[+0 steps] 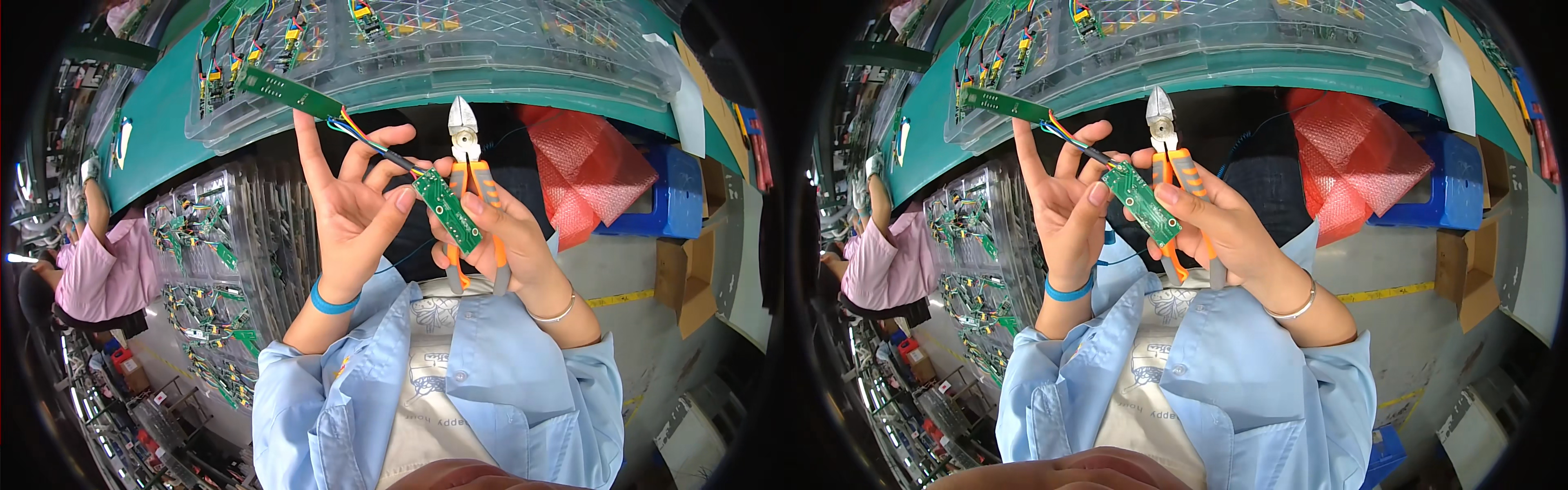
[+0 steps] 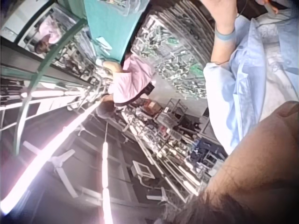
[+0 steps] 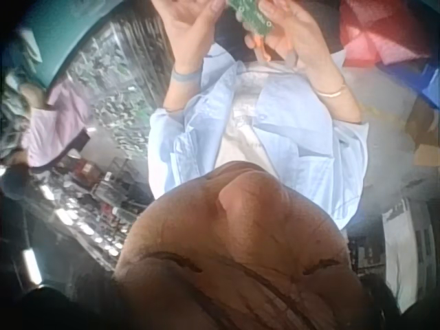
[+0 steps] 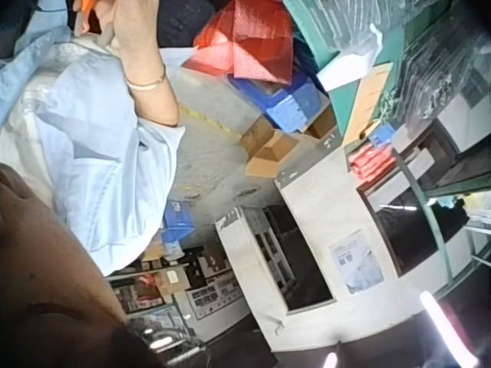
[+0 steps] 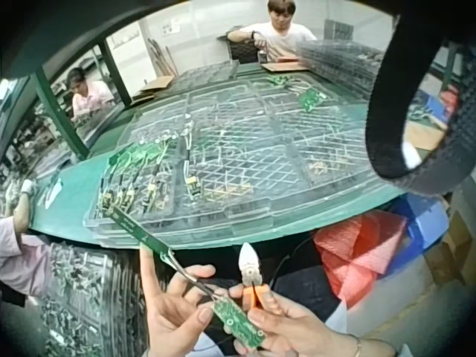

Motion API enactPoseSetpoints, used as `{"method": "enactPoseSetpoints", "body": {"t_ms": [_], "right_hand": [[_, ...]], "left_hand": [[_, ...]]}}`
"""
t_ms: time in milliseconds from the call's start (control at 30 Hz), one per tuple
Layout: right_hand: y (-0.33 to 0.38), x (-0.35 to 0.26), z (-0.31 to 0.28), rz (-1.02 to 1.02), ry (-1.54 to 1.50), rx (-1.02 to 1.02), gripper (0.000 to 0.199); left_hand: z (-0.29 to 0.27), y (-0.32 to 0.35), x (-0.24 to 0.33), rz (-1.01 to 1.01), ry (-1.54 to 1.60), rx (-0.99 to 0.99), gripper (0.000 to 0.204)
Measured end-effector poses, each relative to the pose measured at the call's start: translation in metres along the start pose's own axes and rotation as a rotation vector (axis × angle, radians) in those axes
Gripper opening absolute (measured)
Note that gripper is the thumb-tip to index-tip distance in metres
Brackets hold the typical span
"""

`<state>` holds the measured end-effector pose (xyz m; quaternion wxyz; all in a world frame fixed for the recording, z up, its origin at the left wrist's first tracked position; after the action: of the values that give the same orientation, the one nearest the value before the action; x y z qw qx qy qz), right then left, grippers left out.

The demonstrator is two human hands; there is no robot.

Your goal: The person trims circuit board assemblies using pliers and places them into a plastic tray.

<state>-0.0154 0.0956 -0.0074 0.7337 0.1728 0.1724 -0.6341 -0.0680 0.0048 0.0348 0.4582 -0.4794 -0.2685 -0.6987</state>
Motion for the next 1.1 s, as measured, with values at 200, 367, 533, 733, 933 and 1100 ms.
{"method": "enactPoseSetpoints", "body": {"t_ms": [200, 367, 533, 733, 933, 1100], "right_hand": [[-0.001, 0.000, -0.001, -0.013, -0.041, 0.009, 0.039], [-0.001, 0.001, -0.003, -0.010, -0.085, 0.011, 0.039], [0.000, 0.002, -0.005, -0.003, -0.113, 0.015, 0.039], [-0.001, 0.000, -0.007, -0.007, -0.068, 0.010, 0.038], [0.004, -0.037, -0.020, -0.251, 0.587, 0.036, 0.037], [0.023, -0.069, 0.016, -0.400, 1.628, -0.121, 0.037]], "left_hand": [[0.004, 0.000, 0.000, -0.016, 0.004, -0.001, 0.091], [0.007, 0.001, 0.001, -0.013, 0.019, 0.006, 0.092], [0.007, 0.001, 0.002, -0.018, -0.019, 0.014, 0.095], [0.009, 0.001, 0.002, -0.053, 0.008, 0.001, 0.103], [0.010, 0.004, 0.011, 0.057, -0.048, 0.019, 0.099], [0.010, 0.010, 0.019, 0.172, -0.133, 0.022, 0.100]]}}
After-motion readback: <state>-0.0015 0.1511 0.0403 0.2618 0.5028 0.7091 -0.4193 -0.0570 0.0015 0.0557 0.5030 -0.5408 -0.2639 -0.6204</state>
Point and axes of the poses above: each hand's wrist, its own y-axis away from the middle knuckle, its own z-axis out of the palm, x = y × z, the point moved 8 cm from there along -y, towards the middle knuckle, and after that the axes turned 11 degrees about -z, right-handed, at the moved point
